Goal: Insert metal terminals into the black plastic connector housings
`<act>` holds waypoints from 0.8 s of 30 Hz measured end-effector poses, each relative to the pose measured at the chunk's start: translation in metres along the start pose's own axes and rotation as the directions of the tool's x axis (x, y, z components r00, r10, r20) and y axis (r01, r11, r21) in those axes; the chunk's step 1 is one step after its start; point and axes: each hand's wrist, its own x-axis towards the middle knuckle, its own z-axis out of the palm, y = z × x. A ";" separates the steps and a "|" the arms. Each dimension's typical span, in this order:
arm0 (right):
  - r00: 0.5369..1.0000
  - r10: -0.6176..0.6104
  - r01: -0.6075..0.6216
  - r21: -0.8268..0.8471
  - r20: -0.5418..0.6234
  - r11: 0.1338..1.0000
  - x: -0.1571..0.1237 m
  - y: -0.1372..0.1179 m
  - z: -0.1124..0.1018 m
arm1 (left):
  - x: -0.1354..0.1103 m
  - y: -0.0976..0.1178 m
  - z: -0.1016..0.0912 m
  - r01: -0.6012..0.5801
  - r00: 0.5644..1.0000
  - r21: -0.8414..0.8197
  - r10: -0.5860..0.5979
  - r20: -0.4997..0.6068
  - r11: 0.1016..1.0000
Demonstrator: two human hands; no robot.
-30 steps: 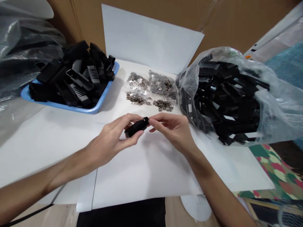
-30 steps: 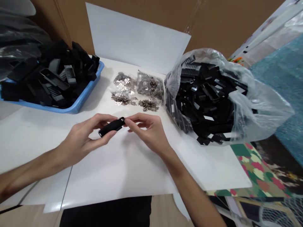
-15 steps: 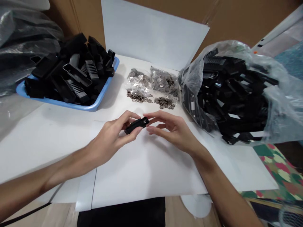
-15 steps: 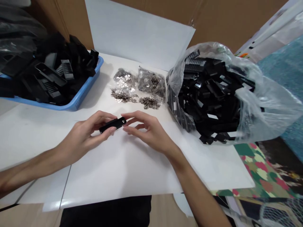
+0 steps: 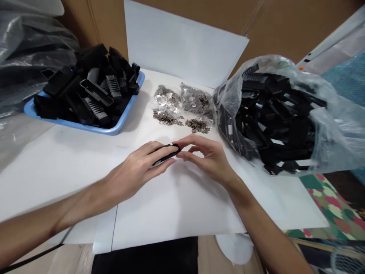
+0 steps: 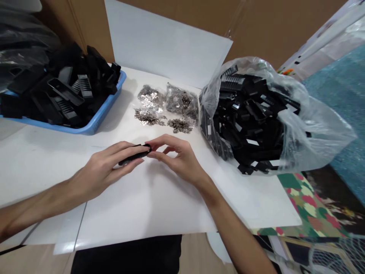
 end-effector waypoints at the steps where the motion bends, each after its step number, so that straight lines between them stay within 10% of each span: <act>1: 1.000 0.003 -0.003 -0.002 0.003 1.000 0.000 0.000 0.000 | 0.000 0.000 0.000 -0.013 1.000 0.003 0.013 -0.002 1.000; 11: 0.999 -0.049 0.049 0.003 0.009 0.999 0.000 -0.003 0.003 | 0.005 0.005 -0.005 0.128 0.991 -0.123 -0.130 -0.014 0.984; 18: 0.941 -0.285 0.228 -0.279 -0.185 0.933 -0.008 0.004 0.037 | 0.016 0.001 -0.004 0.419 0.881 -0.521 -0.471 0.037 0.743; 24: 0.928 -0.372 0.341 -0.336 -0.030 0.878 -0.009 0.012 0.027 | 0.012 -0.008 -0.013 0.527 0.846 -0.459 -0.494 0.202 0.715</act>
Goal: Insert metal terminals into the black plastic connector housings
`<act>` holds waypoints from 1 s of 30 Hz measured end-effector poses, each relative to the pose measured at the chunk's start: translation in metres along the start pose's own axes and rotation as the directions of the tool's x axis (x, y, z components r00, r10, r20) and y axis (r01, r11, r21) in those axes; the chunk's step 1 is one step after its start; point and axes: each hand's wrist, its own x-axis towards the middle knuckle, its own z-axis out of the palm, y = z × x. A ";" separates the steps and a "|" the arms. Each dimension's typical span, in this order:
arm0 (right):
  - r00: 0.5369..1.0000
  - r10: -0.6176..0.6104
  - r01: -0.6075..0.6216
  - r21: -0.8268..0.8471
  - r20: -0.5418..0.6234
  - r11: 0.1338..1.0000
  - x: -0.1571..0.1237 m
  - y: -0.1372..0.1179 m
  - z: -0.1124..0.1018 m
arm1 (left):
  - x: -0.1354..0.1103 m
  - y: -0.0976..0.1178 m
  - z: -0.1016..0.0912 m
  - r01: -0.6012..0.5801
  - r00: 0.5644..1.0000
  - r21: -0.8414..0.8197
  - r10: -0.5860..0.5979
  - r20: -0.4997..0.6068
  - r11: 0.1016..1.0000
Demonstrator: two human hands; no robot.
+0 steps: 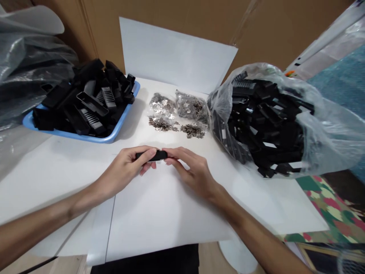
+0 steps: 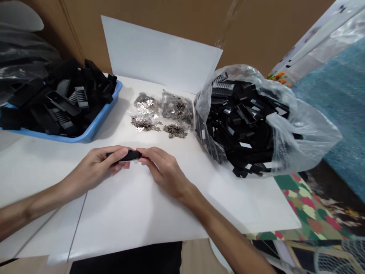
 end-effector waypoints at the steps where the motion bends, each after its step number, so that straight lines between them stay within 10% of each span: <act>1: 1.000 -0.018 0.017 0.013 0.022 1.000 0.000 0.001 -0.003 | 0.000 0.001 -0.003 0.008 1.000 0.029 -0.009 0.023 1.000; 9: 0.994 -0.038 0.031 0.063 0.102 0.998 0.010 0.012 -0.029 | 0.008 0.006 -0.018 0.019 0.976 -0.050 -0.007 0.219 0.999; 15: 0.982 0.141 -0.181 -0.420 -0.123 0.890 0.005 0.066 -0.054 | 0.010 0.013 -0.016 0.129 0.976 -0.186 -0.091 0.199 0.974; 20: 0.988 0.112 -0.152 -0.513 -0.109 0.845 0.006 0.072 -0.047 | 0.009 0.011 -0.014 0.153 0.974 -0.243 -0.104 0.203 0.958; 25: 0.960 0.243 -0.267 -0.190 -0.141 0.945 0.011 0.042 -0.041 | 0.008 0.001 -0.009 0.071 0.982 -0.201 -0.033 0.185 0.977; 30: 0.887 0.460 -0.438 0.230 -0.049 0.869 0.014 0.009 -0.032 | 0.007 -0.003 -0.004 -0.032 0.988 -0.034 0.036 0.148 0.999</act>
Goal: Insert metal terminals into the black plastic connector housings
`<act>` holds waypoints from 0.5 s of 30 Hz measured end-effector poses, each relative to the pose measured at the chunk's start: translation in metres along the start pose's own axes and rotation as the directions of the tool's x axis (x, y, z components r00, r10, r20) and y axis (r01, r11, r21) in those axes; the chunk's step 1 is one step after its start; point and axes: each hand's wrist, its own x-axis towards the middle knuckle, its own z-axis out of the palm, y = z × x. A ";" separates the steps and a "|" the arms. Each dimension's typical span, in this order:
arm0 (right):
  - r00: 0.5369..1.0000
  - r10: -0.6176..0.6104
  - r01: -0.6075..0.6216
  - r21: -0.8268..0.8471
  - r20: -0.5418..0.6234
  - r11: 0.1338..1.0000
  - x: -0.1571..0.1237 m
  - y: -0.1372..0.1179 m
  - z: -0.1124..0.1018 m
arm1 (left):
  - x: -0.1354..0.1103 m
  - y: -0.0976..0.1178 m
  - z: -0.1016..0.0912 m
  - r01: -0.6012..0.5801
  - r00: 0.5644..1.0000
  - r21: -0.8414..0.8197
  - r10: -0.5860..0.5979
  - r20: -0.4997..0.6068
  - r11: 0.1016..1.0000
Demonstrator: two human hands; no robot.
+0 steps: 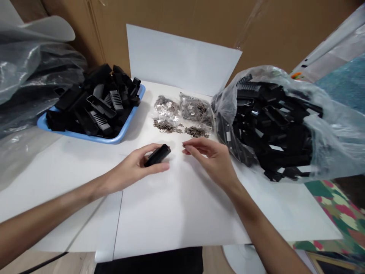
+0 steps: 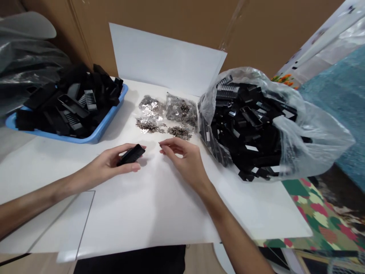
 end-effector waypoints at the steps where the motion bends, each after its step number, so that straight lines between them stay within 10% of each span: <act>1: 1.000 -0.004 0.003 0.019 0.014 1.000 -0.002 -0.004 0.003 | -0.001 -0.001 0.001 -0.016 1.000 0.031 0.016 -0.008 0.999; 15: 0.979 -0.130 0.139 -0.051 0.156 0.989 -0.010 -0.015 0.012 | -0.010 -0.010 0.002 -0.101 0.993 0.447 0.118 -0.011 0.889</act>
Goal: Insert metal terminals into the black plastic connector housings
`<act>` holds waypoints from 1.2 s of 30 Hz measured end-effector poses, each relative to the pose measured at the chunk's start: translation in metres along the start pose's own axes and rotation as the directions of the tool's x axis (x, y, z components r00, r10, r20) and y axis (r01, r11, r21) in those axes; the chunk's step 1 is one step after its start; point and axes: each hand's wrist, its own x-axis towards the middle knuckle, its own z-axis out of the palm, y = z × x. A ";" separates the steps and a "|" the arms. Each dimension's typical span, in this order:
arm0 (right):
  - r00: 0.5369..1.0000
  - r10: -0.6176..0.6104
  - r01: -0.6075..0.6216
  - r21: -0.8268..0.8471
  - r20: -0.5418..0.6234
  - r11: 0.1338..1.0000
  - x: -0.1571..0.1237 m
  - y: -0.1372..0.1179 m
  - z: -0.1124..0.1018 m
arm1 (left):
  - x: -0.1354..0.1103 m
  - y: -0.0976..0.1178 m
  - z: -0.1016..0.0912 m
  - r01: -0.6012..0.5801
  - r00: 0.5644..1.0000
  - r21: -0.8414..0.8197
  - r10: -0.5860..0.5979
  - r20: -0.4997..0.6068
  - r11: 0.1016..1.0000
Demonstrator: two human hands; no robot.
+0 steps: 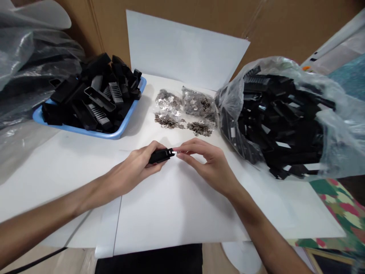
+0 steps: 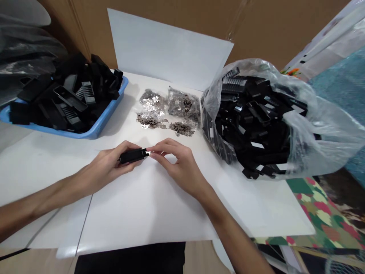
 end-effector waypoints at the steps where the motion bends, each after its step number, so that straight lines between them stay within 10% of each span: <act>1: 1.000 0.008 -0.008 -0.007 0.006 1.000 0.000 0.000 -0.001 | 0.000 -0.001 0.001 -0.005 1.000 0.004 0.005 -0.008 1.000; 8: 0.974 0.226 -0.223 0.091 -0.013 0.970 -0.001 0.002 0.000 | -0.002 0.002 0.000 -0.002 0.999 0.013 0.002 0.037 1.000; 36: 0.983 0.166 -0.166 0.012 -0.084 0.986 -0.005 -0.004 0.008 | 0.000 0.009 0.000 0.018 0.997 -0.014 -0.017 0.082 1.000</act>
